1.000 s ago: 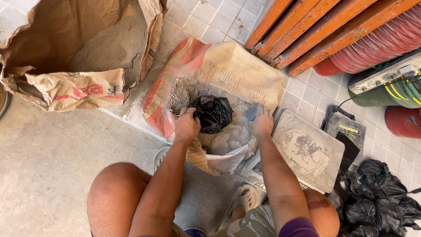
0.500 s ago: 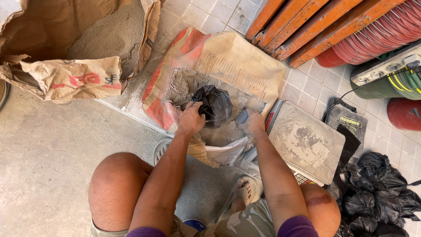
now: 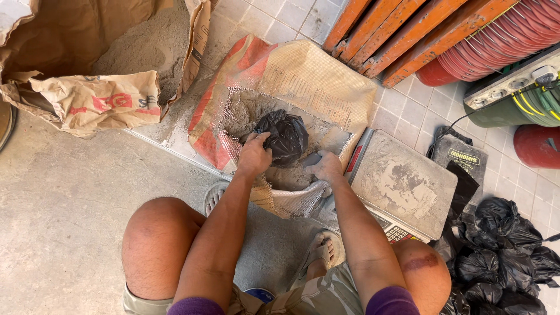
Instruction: The person scoops a gray powder from a large sack into a small black plastic bag using a scoop. They place the bag on a digital scale to weigh it, then tie the bag and set it aside. This process is repeated multiple times.
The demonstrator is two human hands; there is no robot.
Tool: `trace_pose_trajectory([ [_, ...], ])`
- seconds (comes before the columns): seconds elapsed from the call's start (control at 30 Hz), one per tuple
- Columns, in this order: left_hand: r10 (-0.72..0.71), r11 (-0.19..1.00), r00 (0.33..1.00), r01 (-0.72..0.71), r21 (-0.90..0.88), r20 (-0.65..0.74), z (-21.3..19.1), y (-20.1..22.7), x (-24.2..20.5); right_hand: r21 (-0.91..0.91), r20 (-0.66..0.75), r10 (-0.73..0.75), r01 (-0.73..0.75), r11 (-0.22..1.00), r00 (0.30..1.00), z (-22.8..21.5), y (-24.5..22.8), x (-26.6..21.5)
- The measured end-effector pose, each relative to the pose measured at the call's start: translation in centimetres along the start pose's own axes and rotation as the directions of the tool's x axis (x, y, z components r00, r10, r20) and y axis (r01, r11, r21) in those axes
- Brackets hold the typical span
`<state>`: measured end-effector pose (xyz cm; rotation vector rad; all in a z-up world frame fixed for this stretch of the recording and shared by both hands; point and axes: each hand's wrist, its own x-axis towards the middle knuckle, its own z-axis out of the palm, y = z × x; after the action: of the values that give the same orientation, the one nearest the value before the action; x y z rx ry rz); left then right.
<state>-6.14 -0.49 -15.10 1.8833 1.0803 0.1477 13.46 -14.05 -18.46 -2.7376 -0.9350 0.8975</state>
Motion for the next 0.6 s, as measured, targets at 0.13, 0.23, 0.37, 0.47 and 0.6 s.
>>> trace_pose_trajectory([
  [0.13,0.011,1.000,1.000,-0.011,-0.015,-0.012,-0.8,1.0,-0.8,0.141,-0.002,0.029,-0.028,0.990,1.000,-0.2,0.5,-0.1],
  [0.23,0.009,1.000,0.999,-0.009,0.008,-0.036,-0.3,0.1,-0.1,0.400,0.012,0.071,-0.070,0.914,0.997,-0.8,0.3,-1.2],
  [0.37,-0.028,0.999,0.999,0.029,0.021,-0.044,0.5,-1.1,0.7,0.767,0.131,0.108,-0.170,0.618,0.985,-1.1,0.4,-0.9],
  [0.47,-0.044,0.999,0.998,0.045,0.019,-0.039,0.1,-0.7,0.4,0.889,0.239,0.038,-0.234,0.393,0.970,-2.2,0.1,-0.4],
  [0.6,-0.043,0.998,0.999,0.044,0.035,-0.029,-0.4,-0.3,0.2,0.928,0.287,-0.046,-0.265,0.261,0.957,-4.4,-1.4,-0.8],
])
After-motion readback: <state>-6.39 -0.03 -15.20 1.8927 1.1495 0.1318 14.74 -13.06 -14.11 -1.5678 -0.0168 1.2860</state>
